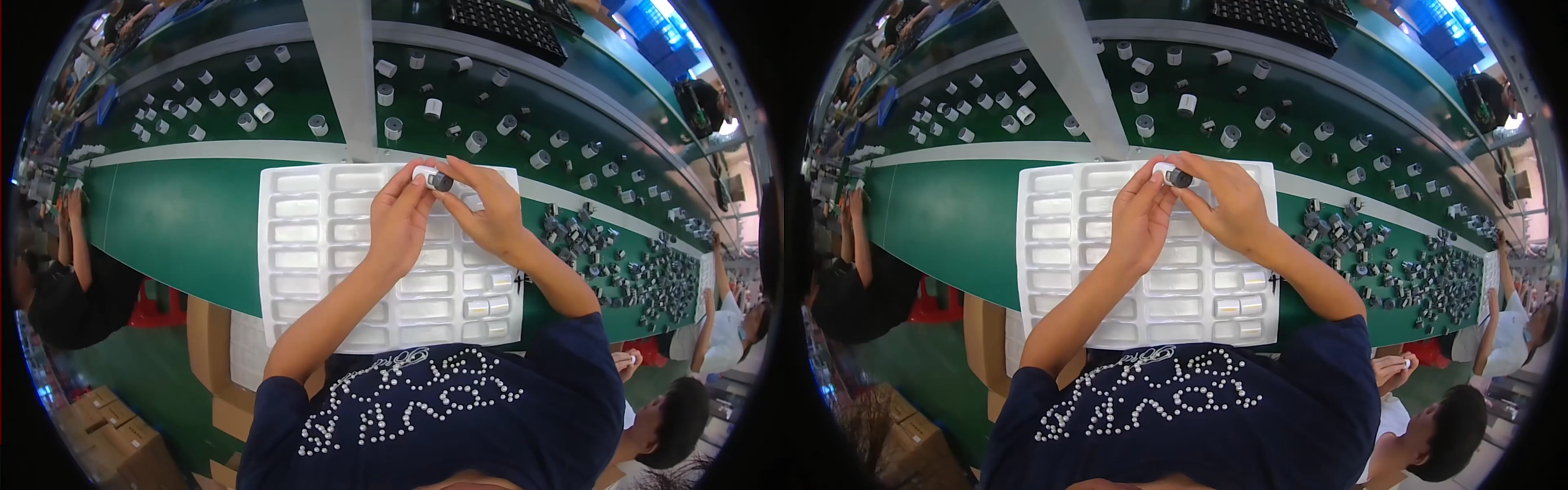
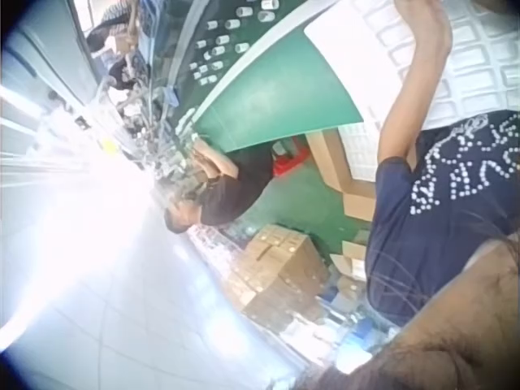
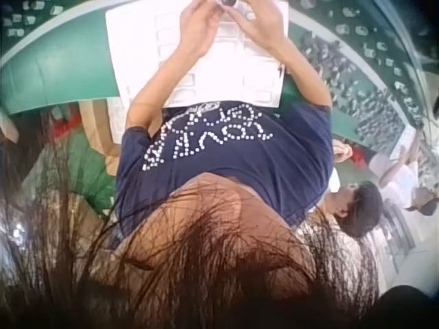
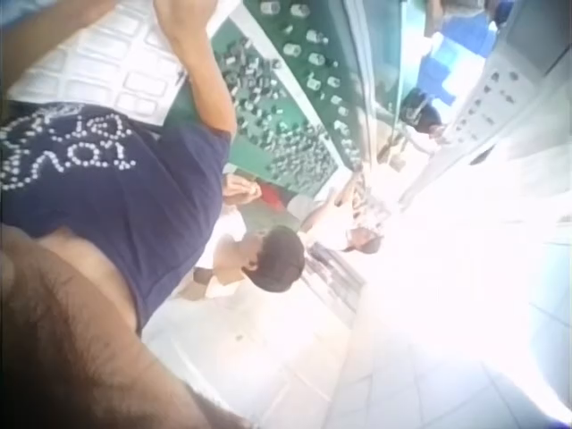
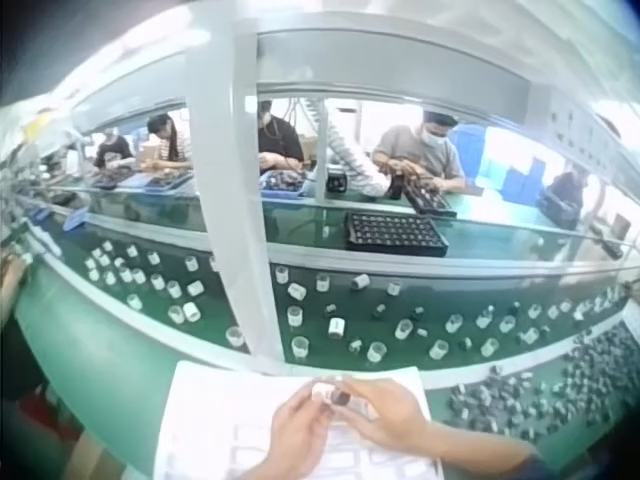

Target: The person assembles small metal components into plastic circular holders by hand, placing the assembled units into a plastic tray.

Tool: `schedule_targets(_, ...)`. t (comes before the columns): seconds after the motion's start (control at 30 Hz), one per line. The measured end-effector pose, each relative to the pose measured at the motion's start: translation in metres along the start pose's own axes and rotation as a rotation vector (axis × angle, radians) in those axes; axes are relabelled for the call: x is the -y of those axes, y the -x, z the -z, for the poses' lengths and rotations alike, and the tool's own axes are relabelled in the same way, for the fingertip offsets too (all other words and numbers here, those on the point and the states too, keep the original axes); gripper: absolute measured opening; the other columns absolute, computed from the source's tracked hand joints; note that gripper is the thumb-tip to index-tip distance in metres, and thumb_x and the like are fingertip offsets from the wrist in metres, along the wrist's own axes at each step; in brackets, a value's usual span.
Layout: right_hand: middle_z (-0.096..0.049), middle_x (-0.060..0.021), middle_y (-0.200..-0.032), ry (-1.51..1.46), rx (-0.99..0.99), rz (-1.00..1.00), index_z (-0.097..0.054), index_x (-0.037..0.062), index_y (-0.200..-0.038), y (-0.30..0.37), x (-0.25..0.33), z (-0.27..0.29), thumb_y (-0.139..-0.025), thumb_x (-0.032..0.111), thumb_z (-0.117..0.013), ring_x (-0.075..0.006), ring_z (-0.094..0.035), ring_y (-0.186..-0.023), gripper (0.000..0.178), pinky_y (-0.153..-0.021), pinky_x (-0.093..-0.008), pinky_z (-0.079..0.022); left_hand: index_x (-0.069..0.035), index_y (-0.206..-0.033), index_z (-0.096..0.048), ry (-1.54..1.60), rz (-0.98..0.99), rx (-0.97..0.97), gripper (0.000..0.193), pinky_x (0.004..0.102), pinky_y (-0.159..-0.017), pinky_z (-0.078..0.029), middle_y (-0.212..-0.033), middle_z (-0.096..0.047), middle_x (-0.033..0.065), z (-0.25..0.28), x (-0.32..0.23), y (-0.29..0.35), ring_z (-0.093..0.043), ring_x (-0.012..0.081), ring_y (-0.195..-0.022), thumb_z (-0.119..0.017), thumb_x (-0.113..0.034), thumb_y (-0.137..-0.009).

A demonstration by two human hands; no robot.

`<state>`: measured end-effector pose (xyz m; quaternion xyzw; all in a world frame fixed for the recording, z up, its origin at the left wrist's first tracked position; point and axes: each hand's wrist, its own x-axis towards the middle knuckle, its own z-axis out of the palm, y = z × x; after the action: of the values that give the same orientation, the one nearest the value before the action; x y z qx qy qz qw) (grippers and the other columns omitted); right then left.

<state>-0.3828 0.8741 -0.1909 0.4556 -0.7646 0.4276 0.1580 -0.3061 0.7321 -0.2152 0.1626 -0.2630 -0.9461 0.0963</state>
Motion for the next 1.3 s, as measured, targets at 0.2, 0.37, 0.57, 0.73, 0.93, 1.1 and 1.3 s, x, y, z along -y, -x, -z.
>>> schedule_targets(0.2, -0.07, -0.009, -0.12, -0.035, 0.135, 0.022, -0.059, 0.0052, -0.13, -0.004, -0.004, 0.013, -0.08, 0.007, -0.076, -0.0268, -0.067, -0.106, 0.053, -0.084, -0.0356, -0.053, 0.005, -0.133, -0.05, -0.223, -0.081, 0.067, 0.037, 0.0295, -0.096, -0.05, -0.118, -0.064, 0.0118, -0.007, 0.012, 0.004, -0.063, 0.0175, -0.108, -0.059, -0.002, -0.097)
schedule_targets(0.37, -0.068, -0.0107, -0.111, -0.054, 0.261, 0.02, -0.06, 0.0048, -0.128, 0.003, -0.021, 0.02, -0.075, 0.005, -0.075, -0.0296, -0.066, -0.096, 0.055, -0.083, -0.0385, -0.054, 0.004, -0.13, -0.053, -0.284, 0.005, 0.077, 0.039, 0.0283, -0.09, -0.052, -0.112, -0.068, 0.0097, -0.002, 0.025, -0.013, -0.066, 0.0167, -0.1, -0.064, -0.002, -0.094)
schedule_targets(0.57, -0.067, -0.0138, -0.106, -0.157, 0.403, -0.163, -0.058, 0.0018, -0.128, -0.021, -0.063, 0.044, -0.074, 0.007, -0.076, -0.0302, -0.068, -0.098, 0.057, -0.086, -0.0352, -0.054, 0.004, -0.131, -0.054, -0.334, 0.119, 0.157, 0.037, 0.031, -0.094, -0.05, -0.122, -0.064, 0.0114, -0.02, 0.047, -0.048, -0.064, 0.0179, -0.105, -0.062, -0.01, -0.097)
schedule_targets(0.73, -0.067, -0.013, -0.108, -0.066, 0.396, -0.079, -0.065, 0.0005, -0.118, -0.034, -0.103, 0.062, -0.078, 0.005, -0.077, -0.0245, -0.069, -0.098, 0.042, -0.084, -0.0325, -0.054, 0.003, -0.143, -0.044, -0.454, -0.007, 0.187, 0.055, 0.0301, -0.086, -0.054, -0.125, -0.063, 0.0145, -0.033, 0.07, -0.077, -0.064, 0.0208, -0.105, -0.066, -0.017, -0.096)
schedule_targets(0.93, -0.072, -0.0154, -0.109, 0.28, -0.036, -0.368, -0.066, 0.002, -0.117, -0.056, -0.271, 0.091, -0.085, 0.02, -0.075, -0.0271, -0.071, -0.097, 0.038, -0.089, -0.0364, -0.055, 0.0, -0.127, -0.058, -1.652, -0.797, 0.495, 0.05, 0.0462, -0.105, -0.042, -0.144, -0.047, 0.0215, -0.024, 0.083, -0.027, -0.047, 0.0371, -0.128, -0.072, -0.026, -0.087)
schedule_targets(1.1, -0.07, -0.0174, -0.11, 0.479, 0.195, -0.486, -0.06, 0.0054, -0.128, -0.058, -0.338, 0.099, -0.086, 0.026, -0.073, -0.0293, -0.069, -0.098, 0.048, -0.091, -0.0377, -0.053, 0.005, -0.103, -0.064, -1.749, -0.781, 0.763, 0.028, 0.0447, -0.106, -0.042, -0.131, -0.055, 0.0215, -0.013, 0.095, -0.022, -0.046, 0.0396, -0.125, -0.066, -0.019, -0.088)
schedule_targets(1.3, -0.06, -0.0139, -0.128, 0.03, 0.33, -0.122, -0.061, 0.006, -0.127, -0.114, -0.214, 0.019, -0.08, 0.014, -0.075, -0.0318, -0.054, -0.125, 0.05, -0.108, -0.0415, -0.043, 0.003, -0.102, -0.062, -1.619, -0.734, 0.841, 0.021, 0.041, -0.1, -0.046, -0.121, -0.059, 0.0184, -0.006, 0.085, -0.032, -0.051, 0.0359, -0.117, -0.065, -0.009, -0.086)
